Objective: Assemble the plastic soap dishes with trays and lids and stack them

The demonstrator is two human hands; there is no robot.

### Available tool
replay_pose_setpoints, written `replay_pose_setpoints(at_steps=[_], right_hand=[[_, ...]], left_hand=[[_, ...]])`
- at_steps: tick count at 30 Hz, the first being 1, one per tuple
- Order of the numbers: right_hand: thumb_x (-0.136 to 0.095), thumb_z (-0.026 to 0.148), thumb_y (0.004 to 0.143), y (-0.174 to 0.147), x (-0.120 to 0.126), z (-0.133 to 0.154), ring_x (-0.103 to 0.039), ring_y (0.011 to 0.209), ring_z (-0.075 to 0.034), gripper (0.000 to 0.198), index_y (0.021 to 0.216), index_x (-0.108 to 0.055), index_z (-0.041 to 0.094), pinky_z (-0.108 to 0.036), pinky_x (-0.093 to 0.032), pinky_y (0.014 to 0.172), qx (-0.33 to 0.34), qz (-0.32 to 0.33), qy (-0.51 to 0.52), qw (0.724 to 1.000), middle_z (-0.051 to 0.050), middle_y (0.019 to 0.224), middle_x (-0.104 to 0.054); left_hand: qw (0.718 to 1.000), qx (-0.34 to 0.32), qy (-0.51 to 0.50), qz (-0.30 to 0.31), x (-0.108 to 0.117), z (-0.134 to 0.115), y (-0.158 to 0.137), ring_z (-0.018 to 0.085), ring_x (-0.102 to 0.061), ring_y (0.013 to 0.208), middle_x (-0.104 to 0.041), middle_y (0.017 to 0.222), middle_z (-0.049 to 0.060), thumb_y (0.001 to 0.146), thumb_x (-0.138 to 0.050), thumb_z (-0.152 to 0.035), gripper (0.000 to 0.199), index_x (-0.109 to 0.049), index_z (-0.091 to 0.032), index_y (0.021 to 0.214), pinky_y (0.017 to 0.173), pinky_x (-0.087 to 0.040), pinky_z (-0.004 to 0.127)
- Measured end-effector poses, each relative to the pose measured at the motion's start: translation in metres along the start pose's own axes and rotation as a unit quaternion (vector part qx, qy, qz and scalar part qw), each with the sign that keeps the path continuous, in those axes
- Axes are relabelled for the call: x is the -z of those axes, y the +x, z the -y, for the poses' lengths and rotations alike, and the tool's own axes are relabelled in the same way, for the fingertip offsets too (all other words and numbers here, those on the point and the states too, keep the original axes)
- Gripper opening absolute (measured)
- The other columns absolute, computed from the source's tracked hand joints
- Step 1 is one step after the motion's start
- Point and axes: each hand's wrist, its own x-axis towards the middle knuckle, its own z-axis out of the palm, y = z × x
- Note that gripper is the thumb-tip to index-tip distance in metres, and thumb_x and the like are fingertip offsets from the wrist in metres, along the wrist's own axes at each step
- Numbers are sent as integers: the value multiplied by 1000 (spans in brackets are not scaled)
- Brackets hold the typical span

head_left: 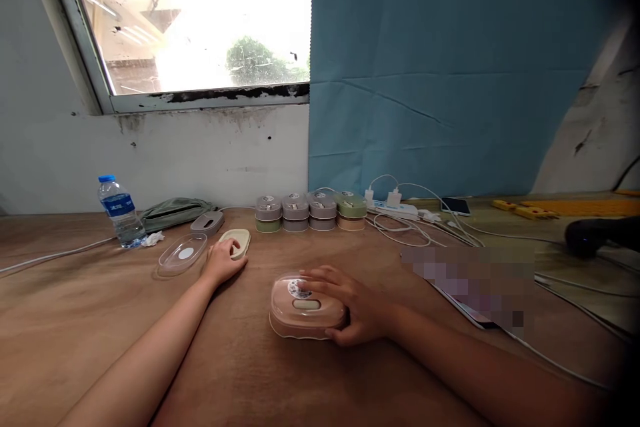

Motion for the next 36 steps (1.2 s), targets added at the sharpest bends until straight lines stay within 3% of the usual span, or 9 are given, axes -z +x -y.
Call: replay_pose_setpoints(at_steps=[6, 10, 17, 22, 26, 30, 33, 36], right_hand=[[-65, 35, 64, -2, 4, 0, -31, 123, -24, 70, 127, -38, 23, -38, -29, 99, -53, 30, 61, 996, -9, 136, -31], [-66, 38, 64, -2, 5, -2, -30, 124, -24, 69, 126, -38, 24, -38, -28, 100, -66, 44, 92, 993, -9, 135, -30], [-70, 38, 56, -2, -1, -4, -38, 116, -25, 67, 117, -45, 23, -36, -34, 95, -79, 1, 74, 994, -10, 125, -35], [-66, 34, 59, -1, -4, -3, -36, 118, -26, 72, 125, -37, 24, -37, -33, 95, -104, -20, 23, 994, -10, 129, -32], [-60, 26, 58, 5, -10, -13, -36, 119, -26, 73, 126, -34, 20, -37, -33, 94, -38, -18, 16, 999, -12, 132, -31], [-59, 36, 66, 34, -28, -24, -37, 119, -25, 55, 116, -44, 20, -36, -35, 92, 8, -28, -25, 999, -13, 134, -33], [-56, 45, 71, 71, -45, -26, -40, 116, -24, 53, 118, -44, 23, -35, -35, 91, -44, -54, -61, 996, -11, 132, -36], [-62, 44, 64, 111, -62, -26, -42, 110, -25, 63, 121, -42, 26, -36, -36, 88, -82, -82, -109, 987, -8, 130, -38]], left_hand=[[997, -35, 22, 60, 26, -5, -30, 16, -53, 68, -57, 64, -1, 69, -49, -40, 21, -53, -20, 68, 67, -35, 27], [987, 6, 80, 141, 43, -8, -34, 17, -53, 63, -59, 68, 1, 67, -46, -38, 19, -52, -20, 66, 51, -30, 25], [970, -9, 90, 224, 62, -10, -38, 17, -54, 64, -62, 72, 3, 63, -48, -39, 22, -56, -19, 66, 50, -32, 24], [956, 57, 128, 260, 74, -17, -41, 19, -58, 63, -64, 73, 7, 64, -47, -40, 26, -58, -17, 65, 49, -35, 25], [943, 105, 145, 280, 80, -18, -40, 20, -60, 59, -66, 69, 10, 68, -44, -33, 24, -60, -15, 64, 50, -38, 26], [939, 114, 151, 287, 81, -13, -38, 22, -61, 58, -66, 64, 11, 71, -42, -38, 32, -62, -15, 62, 52, -40, 27], [938, 119, 157, 285, 80, -10, -37, 24, -63, 64, -67, 70, 13, 71, -41, -42, 36, -64, -15, 64, 55, -42, 28], [940, 118, 165, 275, 79, -9, -36, 26, -63, 76, -67, 86, 15, 71, -42, -45, 38, -65, -14, 74, 60, -44, 30]])
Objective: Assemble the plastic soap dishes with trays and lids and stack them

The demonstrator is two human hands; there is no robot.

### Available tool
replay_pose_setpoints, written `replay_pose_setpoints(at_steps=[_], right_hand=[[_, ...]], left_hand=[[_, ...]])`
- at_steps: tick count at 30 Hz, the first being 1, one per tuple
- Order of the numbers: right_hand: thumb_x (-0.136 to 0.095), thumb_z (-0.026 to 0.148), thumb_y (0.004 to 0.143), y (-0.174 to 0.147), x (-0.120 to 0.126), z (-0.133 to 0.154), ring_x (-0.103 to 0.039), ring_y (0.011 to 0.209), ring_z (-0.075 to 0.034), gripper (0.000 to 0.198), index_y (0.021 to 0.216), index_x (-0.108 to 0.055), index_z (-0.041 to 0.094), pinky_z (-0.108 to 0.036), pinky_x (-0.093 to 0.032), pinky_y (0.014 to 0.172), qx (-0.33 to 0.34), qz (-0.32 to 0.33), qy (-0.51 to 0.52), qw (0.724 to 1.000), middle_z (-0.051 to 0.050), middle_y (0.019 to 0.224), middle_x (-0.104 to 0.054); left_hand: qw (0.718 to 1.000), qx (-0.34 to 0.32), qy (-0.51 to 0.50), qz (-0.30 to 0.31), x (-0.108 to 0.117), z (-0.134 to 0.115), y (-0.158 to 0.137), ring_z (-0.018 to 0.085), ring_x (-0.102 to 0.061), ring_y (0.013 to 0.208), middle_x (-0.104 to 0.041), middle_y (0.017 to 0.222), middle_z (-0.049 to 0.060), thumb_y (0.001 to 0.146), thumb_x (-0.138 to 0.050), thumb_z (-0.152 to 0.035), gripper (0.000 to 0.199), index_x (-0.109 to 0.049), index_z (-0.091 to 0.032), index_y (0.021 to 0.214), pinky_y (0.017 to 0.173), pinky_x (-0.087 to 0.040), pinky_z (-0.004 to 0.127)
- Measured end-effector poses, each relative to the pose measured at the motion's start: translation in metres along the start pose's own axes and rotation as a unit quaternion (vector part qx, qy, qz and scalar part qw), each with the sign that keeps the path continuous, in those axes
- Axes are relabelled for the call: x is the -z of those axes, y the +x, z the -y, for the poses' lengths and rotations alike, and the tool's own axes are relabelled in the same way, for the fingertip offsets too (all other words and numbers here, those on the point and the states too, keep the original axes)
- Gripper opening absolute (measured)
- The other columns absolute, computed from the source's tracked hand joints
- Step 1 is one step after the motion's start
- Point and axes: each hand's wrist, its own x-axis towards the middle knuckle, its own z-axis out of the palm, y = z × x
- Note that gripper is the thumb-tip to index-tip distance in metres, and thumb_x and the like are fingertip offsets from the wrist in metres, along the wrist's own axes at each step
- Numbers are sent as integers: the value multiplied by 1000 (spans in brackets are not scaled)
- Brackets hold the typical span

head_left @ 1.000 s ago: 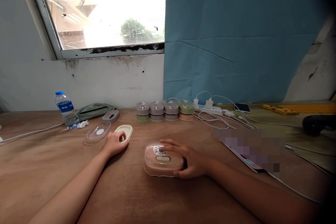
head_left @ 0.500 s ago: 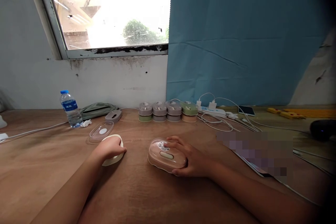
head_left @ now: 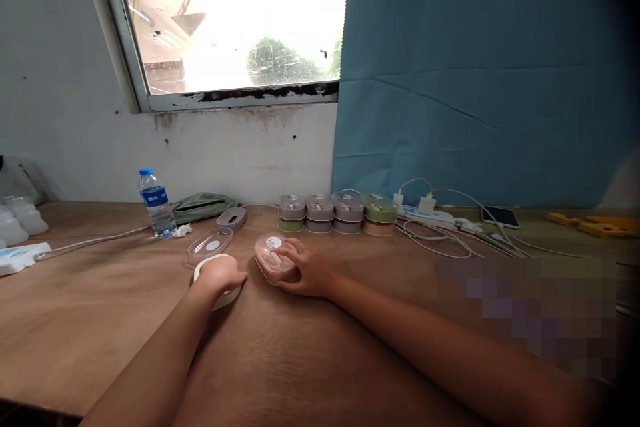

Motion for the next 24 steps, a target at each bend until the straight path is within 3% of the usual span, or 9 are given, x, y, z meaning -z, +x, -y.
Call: replay_pose_setpoints(at_steps=[2, 6, 11, 14, 24], right_hand=[[-63, 40, 61, 22, -12, 4, -43, 106, -26, 67, 123, -41, 27, -38, -32, 89, -8, 3, -61, 998, -8, 128, -38], [-55, 38, 71, 59, -31, 5, -41, 105, -27, 60, 128, -37, 25, -39, -28, 90, -16, 22, -136, 990, -9, 124, -42], [-38, 30, 86, 87, -51, 0, -44, 104, -25, 37, 122, -43, 29, -38, -28, 88, -20, 45, -148, 988, -10, 127, -40], [-35, 25, 87, 97, -60, -4, -47, 102, -26, 34, 120, -45, 27, -40, -30, 87, -39, 54, -153, 986, -13, 130, -37], [-48, 34, 78, 105, -75, -24, -41, 112, -32, 51, 126, -37, 18, -41, -35, 87, -97, 60, -132, 985, -17, 137, -23]], left_hand=[[1000, 1, 4, -6, 0, 0, 1, 27, -62, 83, -66, 94, 15, 70, -43, -46, 39, -66, -15, 80, 63, -45, 30], [1000, -5, 6, -7, 0, 0, 0, 28, -62, 82, -66, 93, 16, 71, -43, -44, 39, -66, -14, 81, 65, -45, 31], [1000, -12, 2, -7, 1, -1, -2, 30, -62, 80, -66, 89, 18, 71, -43, -44, 41, -67, -11, 80, 65, -45, 34], [1000, -11, 2, -6, 1, -1, -2, 32, -60, 84, -65, 93, 20, 71, -44, -43, 42, -67, -10, 83, 67, -45, 36], [1000, -7, 2, 4, 3, -3, -4, 31, -61, 82, -66, 88, 19, 73, -42, -42, 42, -66, -10, 84, 65, -45, 35]])
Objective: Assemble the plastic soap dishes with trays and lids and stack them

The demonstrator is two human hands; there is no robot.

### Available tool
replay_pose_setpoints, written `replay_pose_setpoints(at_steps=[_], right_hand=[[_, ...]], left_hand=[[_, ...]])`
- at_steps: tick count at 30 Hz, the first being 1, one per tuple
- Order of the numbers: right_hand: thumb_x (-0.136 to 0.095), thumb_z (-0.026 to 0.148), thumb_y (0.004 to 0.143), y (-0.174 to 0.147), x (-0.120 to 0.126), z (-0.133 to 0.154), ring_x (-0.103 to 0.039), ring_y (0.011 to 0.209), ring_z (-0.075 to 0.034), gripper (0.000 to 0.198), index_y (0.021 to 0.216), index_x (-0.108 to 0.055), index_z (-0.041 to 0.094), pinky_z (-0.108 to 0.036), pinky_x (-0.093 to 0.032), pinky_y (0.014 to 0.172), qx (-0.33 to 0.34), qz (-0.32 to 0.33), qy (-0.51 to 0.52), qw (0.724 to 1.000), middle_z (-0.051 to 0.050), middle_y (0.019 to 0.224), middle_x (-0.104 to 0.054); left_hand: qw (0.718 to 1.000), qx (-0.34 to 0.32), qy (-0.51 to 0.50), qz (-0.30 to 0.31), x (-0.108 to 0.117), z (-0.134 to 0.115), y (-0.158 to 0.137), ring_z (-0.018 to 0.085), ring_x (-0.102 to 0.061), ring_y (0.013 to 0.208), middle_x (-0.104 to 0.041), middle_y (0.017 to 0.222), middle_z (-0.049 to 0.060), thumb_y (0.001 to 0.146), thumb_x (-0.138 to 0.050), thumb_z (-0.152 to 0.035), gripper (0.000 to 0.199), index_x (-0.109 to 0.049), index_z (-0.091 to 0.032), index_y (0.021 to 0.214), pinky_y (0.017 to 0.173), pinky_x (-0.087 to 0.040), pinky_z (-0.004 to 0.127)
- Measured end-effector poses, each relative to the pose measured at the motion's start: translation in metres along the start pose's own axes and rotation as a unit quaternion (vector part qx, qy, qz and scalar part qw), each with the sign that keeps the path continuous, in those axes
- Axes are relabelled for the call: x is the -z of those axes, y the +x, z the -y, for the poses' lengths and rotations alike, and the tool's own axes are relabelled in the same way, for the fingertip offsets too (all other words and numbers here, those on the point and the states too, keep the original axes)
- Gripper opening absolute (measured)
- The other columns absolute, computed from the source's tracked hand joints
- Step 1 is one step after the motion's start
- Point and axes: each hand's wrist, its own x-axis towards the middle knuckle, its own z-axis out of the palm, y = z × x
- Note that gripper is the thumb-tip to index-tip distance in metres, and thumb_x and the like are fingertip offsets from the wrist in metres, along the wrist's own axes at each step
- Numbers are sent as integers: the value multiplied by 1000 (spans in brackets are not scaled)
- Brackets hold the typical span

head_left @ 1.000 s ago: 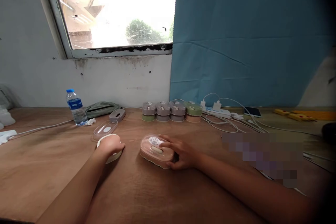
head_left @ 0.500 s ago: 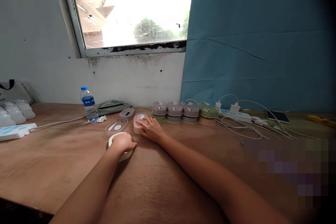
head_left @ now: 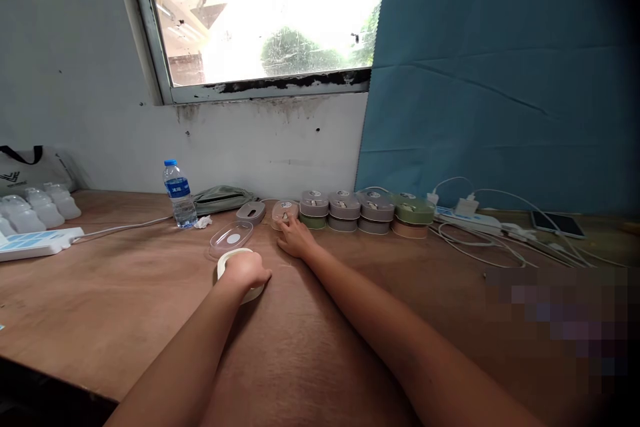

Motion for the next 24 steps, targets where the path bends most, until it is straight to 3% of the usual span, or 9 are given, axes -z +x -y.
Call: replay_pose_setpoints(at_steps=[4, 8, 13, 18, 21, 24], right_hand=[[-49, 36, 77, 0, -3, -2, -41, 112, -34, 51, 124, -40, 18, -46, -36, 86, -13, 3, 13, 1000, -17, 139, -20], [-47, 31, 77, -9, 2, -3, -45, 108, -34, 46, 118, -45, 10, -46, -37, 84, -17, -6, 32, 999, -22, 137, -21], [-48, 21, 75, -39, 21, -2, -45, 111, -26, 36, 109, -53, 10, -36, -35, 92, 60, -11, 65, 996, -17, 132, -34], [-51, 18, 72, -84, 43, -1, -43, 111, -22, 51, 122, -41, 18, -34, -35, 93, 144, -30, 120, 982, -10, 128, -40], [-51, 14, 69, -111, 56, -9, -42, 111, -22, 47, 116, -46, 20, -37, -34, 93, 173, -44, 155, 972, -9, 123, -45], [-53, 14, 67, -135, 68, -22, -43, 108, -24, 33, 99, -55, 21, -41, -34, 92, 140, -47, 154, 977, -8, 117, -49]], left_hand=[[1000, -8, 4, 2, -1, 1, 2, 32, -60, 85, -65, 92, 20, 72, -44, -39, 39, -66, -9, 85, 67, -45, 36], [1000, -20, 6, 7, 0, 3, 1, 30, -62, 76, -66, 82, 19, 69, -47, -33, 32, -66, -9, 79, 61, -45, 33], [997, -69, 7, -16, 1, -4, -8, 26, -62, 70, -66, 76, 15, 66, -49, -28, 23, -65, -12, 71, 57, -44, 30], [979, -191, 7, -66, -10, -28, -13, 24, -60, 76, -65, 83, 10, 70, -47, -30, 22, -63, -18, 78, 65, -44, 30], [938, -317, 19, -137, -18, -37, -9, 23, -58, 78, -63, 82, 8, 77, -43, -28, 21, -62, -19, 79, 72, -42, 32], [895, -408, 14, -181, -22, -39, -3, 21, -56, 85, -61, 87, 6, 81, -43, -28, 20, -59, -19, 89, 82, -38, 33]])
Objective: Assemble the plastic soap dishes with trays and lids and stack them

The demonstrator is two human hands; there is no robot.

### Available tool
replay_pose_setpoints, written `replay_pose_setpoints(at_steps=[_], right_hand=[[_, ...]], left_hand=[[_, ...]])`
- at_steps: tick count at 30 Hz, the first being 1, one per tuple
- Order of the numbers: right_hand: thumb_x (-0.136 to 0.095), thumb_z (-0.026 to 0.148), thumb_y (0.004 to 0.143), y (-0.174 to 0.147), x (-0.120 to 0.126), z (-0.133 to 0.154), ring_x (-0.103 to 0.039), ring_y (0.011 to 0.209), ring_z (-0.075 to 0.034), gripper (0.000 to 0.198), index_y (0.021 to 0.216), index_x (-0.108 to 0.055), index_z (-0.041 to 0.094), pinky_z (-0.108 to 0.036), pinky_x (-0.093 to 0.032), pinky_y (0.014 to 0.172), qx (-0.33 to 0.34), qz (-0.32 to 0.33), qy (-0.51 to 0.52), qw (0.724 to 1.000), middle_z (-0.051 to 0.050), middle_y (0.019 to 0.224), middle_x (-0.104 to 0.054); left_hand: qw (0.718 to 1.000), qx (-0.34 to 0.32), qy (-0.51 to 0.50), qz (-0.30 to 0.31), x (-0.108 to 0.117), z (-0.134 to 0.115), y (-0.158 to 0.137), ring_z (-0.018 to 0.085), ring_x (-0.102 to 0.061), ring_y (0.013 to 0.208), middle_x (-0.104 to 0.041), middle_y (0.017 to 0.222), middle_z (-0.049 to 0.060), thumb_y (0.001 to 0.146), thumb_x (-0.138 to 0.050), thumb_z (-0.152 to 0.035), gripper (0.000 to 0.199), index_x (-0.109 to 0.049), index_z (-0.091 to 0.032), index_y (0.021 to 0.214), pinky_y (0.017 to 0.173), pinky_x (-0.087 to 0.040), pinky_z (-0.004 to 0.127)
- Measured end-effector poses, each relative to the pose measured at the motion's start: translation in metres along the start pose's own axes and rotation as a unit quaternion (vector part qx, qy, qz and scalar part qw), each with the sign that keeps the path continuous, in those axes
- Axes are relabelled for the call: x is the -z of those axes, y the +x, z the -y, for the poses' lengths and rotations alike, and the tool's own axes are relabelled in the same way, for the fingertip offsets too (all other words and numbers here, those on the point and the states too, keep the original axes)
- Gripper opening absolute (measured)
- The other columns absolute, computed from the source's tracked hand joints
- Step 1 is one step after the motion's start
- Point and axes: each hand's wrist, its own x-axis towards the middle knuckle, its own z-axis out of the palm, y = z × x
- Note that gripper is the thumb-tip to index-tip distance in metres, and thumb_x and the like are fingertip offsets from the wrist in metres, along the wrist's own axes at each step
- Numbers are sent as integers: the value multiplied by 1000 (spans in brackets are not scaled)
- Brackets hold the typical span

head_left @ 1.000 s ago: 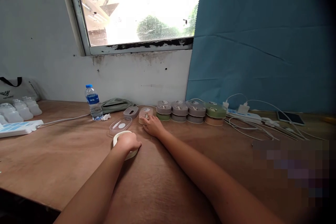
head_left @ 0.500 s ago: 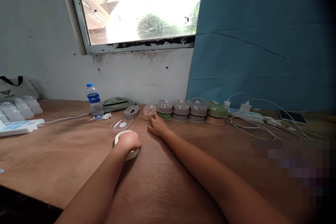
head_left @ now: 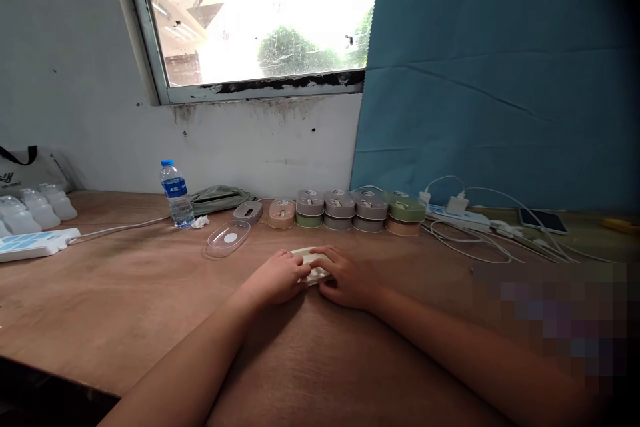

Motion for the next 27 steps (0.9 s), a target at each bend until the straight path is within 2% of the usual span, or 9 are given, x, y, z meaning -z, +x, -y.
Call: replay_pose_setpoints(at_steps=[4, 6, 8, 11, 14, 16, 21, 27], right_hand=[[-53, 20, 71, -28, 23, -4, -50, 98, -21, 13, 84, -56, 21, -37, -41, 85, -13, 27, 28, 999, -7, 106, -54], [-50, 21, 75, -40, 33, -4, -52, 94, -19, 11, 85, -55, 20, -33, -43, 82, -3, 56, 51, 997, -7, 102, -56], [-49, 22, 78, -51, 42, -3, -52, 94, -19, 11, 86, -55, 20, -32, -44, 81, -3, 70, 64, 996, -8, 100, -56], [-50, 23, 77, -64, 53, 0, -52, 94, -19, 10, 85, -55, 20, -31, -45, 80, -6, 76, 63, 995, -8, 101, -55], [-50, 21, 76, -73, 61, 4, -53, 94, -19, 10, 84, -55, 20, -32, -44, 82, 3, 82, 46, 996, -8, 97, -56], [-51, 19, 74, -77, 64, 6, -52, 94, -19, 10, 83, -55, 20, -33, -43, 83, 9, 80, 35, 996, -8, 96, -56], [-54, 16, 68, -78, 63, 9, -52, 93, -20, 13, 79, -55, 21, -34, -43, 84, 31, 67, 30, 997, -7, 96, -57], [-54, 16, 67, -77, 58, 12, -52, 93, -19, 13, 79, -55, 21, -33, -41, 86, 48, 54, 32, 997, -6, 97, -57]], left_hand=[[995, -60, -83, -18, -4, 4, 2, 16, -53, 90, -58, 94, 4, 81, -48, -29, 16, -57, -21, 90, 89, -34, 29], [988, -38, -143, -53, -5, 8, 3, 15, -52, 92, -58, 96, 3, 82, -46, -32, 18, -56, -21, 92, 88, -35, 27], [979, 39, -168, -113, -6, 17, 3, 15, -51, 95, -58, 98, 4, 84, -42, -31, 20, -55, -20, 94, 87, -36, 27], [959, 204, -101, -170, -7, 41, -2, 17, -49, 101, -56, 107, 5, 81, -42, -22, 21, -52, -19, 100, 91, -33, 29], [927, 355, -9, -122, -7, 72, -15, 18, -46, 109, -51, 119, 3, 75, -39, -8, 38, -46, -23, 110, 95, -29, 29], [909, 407, 4, -93, -6, 89, -25, 21, -49, 106, -54, 116, 5, 74, -39, -9, 41, -44, -23, 113, 90, -33, 31], [879, 476, 1, -35, 2, 107, -43, 24, -59, 89, -64, 97, 4, 72, -41, -14, 37, -46, -27, 107, 69, -42, 30], [861, 508, 13, 21, 12, 105, -50, 25, -59, 90, -63, 102, 6, 68, -45, -15, 38, -48, -26, 103, 66, -43, 28]])
